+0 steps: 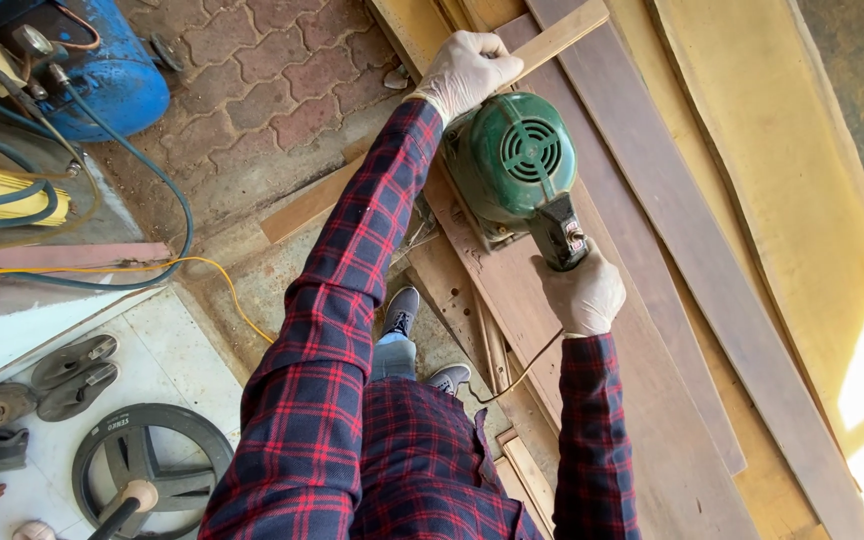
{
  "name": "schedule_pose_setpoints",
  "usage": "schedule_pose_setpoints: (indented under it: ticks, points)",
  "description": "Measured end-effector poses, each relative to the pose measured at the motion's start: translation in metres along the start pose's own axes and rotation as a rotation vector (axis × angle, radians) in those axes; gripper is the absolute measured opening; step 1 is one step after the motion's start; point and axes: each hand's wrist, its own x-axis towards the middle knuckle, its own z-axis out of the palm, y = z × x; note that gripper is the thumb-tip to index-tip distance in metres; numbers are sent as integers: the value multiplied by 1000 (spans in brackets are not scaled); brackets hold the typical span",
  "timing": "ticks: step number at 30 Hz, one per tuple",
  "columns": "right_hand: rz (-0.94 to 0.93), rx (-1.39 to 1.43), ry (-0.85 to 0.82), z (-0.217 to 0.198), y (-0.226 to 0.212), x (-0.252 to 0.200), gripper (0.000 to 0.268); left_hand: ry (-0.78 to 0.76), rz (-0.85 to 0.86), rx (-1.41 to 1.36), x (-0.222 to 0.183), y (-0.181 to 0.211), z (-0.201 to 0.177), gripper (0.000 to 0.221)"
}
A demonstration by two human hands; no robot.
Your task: The person sands long wooden planks laid across supports using electric sanders. They first run a green handheld sander along the plank surfaces, reposition the planks, then switch to a teal orbital sander and continue sanding the wood surfaces, moving the tool back and forth along the boards.
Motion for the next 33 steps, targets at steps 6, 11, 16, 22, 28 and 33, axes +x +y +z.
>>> schedule_pose_setpoints:
  ticks: [6,11,16,22,28,33]
  points:
    - [10,-4,26,-4,32,-25,50,-36,-27,-49,-25,10,29,27]
    - [52,-12,27,-11,61,-50,53,-68,8,-150,-50,15,61,25]
    - [93,-27,32,-14,96,-79,53,-75,-16,-84,-87,39,85,27]
    - [119,-47,64,-21,142,-115,53,-120,-61,-136,-131,68,117,26]
    - [145,-44,83,-28,186,-157,56,-137,-58,-105,-171,82,161,27]
    - [167,-39,101,-35,223,-194,56,-159,-66,-129,-211,97,194,26]
